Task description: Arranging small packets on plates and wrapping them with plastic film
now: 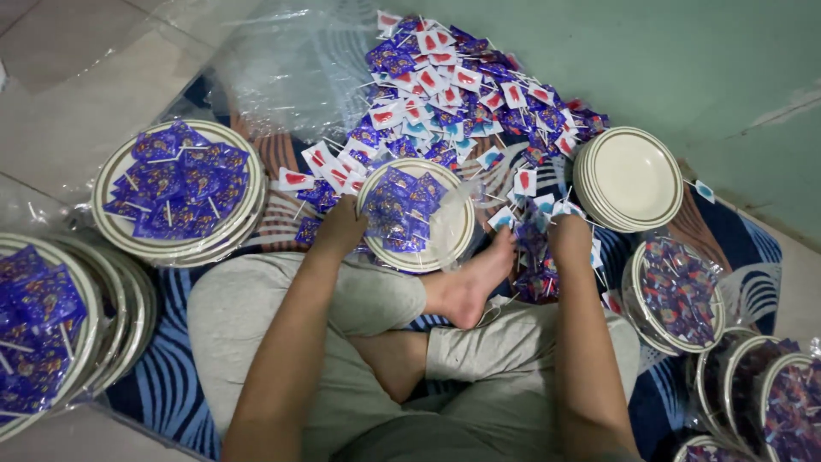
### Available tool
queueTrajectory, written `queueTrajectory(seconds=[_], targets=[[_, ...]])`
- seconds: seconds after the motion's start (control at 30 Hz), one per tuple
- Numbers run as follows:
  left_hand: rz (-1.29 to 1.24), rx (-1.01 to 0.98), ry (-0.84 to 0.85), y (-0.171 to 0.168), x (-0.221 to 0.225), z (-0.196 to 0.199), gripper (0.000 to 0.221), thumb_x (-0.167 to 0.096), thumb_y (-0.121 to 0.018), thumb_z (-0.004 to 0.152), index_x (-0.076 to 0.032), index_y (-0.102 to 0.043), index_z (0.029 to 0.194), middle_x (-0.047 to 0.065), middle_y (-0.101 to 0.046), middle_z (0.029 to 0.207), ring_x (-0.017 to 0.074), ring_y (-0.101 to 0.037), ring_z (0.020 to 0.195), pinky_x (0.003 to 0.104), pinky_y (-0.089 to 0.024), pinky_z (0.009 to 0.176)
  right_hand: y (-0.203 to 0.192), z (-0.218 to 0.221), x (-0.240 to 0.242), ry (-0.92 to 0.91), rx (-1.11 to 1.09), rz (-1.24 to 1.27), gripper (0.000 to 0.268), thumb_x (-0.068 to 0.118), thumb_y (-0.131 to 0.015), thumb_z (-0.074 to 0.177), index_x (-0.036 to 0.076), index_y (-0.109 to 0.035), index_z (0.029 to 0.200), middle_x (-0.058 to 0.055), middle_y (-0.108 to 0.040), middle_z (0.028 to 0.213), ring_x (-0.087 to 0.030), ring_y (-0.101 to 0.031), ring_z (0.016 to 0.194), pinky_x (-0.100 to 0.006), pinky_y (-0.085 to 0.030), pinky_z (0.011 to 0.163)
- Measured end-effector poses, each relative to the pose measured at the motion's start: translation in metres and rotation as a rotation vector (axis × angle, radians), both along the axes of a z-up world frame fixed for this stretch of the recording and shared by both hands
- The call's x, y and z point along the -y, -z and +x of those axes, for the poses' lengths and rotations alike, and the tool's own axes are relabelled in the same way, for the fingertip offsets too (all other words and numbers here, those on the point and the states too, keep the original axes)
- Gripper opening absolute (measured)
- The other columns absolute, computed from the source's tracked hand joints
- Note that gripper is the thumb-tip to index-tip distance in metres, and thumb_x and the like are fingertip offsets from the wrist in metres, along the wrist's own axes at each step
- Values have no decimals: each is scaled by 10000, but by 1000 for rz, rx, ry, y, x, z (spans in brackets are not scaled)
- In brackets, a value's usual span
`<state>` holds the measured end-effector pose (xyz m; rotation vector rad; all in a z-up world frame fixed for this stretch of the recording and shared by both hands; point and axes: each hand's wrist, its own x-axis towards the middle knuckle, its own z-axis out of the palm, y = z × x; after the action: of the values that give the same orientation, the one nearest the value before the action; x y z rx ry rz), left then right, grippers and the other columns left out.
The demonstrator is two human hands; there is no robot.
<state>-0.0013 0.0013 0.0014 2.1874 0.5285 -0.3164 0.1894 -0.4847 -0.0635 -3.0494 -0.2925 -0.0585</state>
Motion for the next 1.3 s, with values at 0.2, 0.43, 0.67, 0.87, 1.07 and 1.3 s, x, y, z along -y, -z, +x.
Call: queueTrajectory(seconds=[0.2, 0.43, 0.67, 0.87, 1.07, 1.3], targets=[[4, 32, -18, 10, 2, -1, 530, -305, -531, 952, -65, -481, 1422, 220, -638, 1317, 406, -627, 1231, 552, -531, 992, -12, 1, 13, 1, -47, 123, 155, 203, -712, 890, 136, -814, 986, -200, -761, 880, -477, -710, 876, -592, -579, 721], [-46, -21, 29, -19, 4, -8, 538, -306, -520, 944, -56, -456, 1417, 251, -625, 1319, 450, -602, 1247, 582, -511, 1018, -66, -77, -119, -142, -270, 403, 166, 202, -739, 874, 114, -822, 987, -224, -767, 986, -525, -679, 976, -575, -552, 869], [-28, 28, -15, -2, 3, -5, 529, -306, -531, 947, -57, -490, 1412, 234, -644, 1298, 417, -642, 1202, 571, -525, 991, 67, -21, -180, -68, -242, 438, 216, 333, -700, 910, 173, -780, 1031, -94, -752, 1036, -386, -681, 1042, -549, -546, 858], [-31, -1, -13, 1, 0, -4, 522, -335, -527, 960, -97, -473, 1421, 206, -658, 1277, 404, -659, 1180, 548, -540, 969, 60, -34, -201, 172, -385, 1004, 248, 225, -691, 853, 59, -777, 1016, -211, -752, 941, -397, -726, 867, -473, -594, 709], [-50, -15, 19, -1, -2, -2, 508, -291, -524, 961, -55, -471, 1407, 243, -649, 1269, 420, -653, 1182, 555, -532, 985, -10, -29, -114, 199, -415, 1220, 213, 74, -670, 887, -18, -726, 1070, -249, -731, 908, -264, -755, 716, -336, -638, 615], [-32, -25, 43, -16, -1, -5, 524, -268, -537, 954, -16, -466, 1408, 269, -650, 1245, 444, -630, 1203, 571, -517, 997, -38, -10, 6, 206, -192, 712, 192, 82, -693, 859, 59, -778, 1029, -184, -724, 788, -249, -710, 577, -329, -629, 521]])
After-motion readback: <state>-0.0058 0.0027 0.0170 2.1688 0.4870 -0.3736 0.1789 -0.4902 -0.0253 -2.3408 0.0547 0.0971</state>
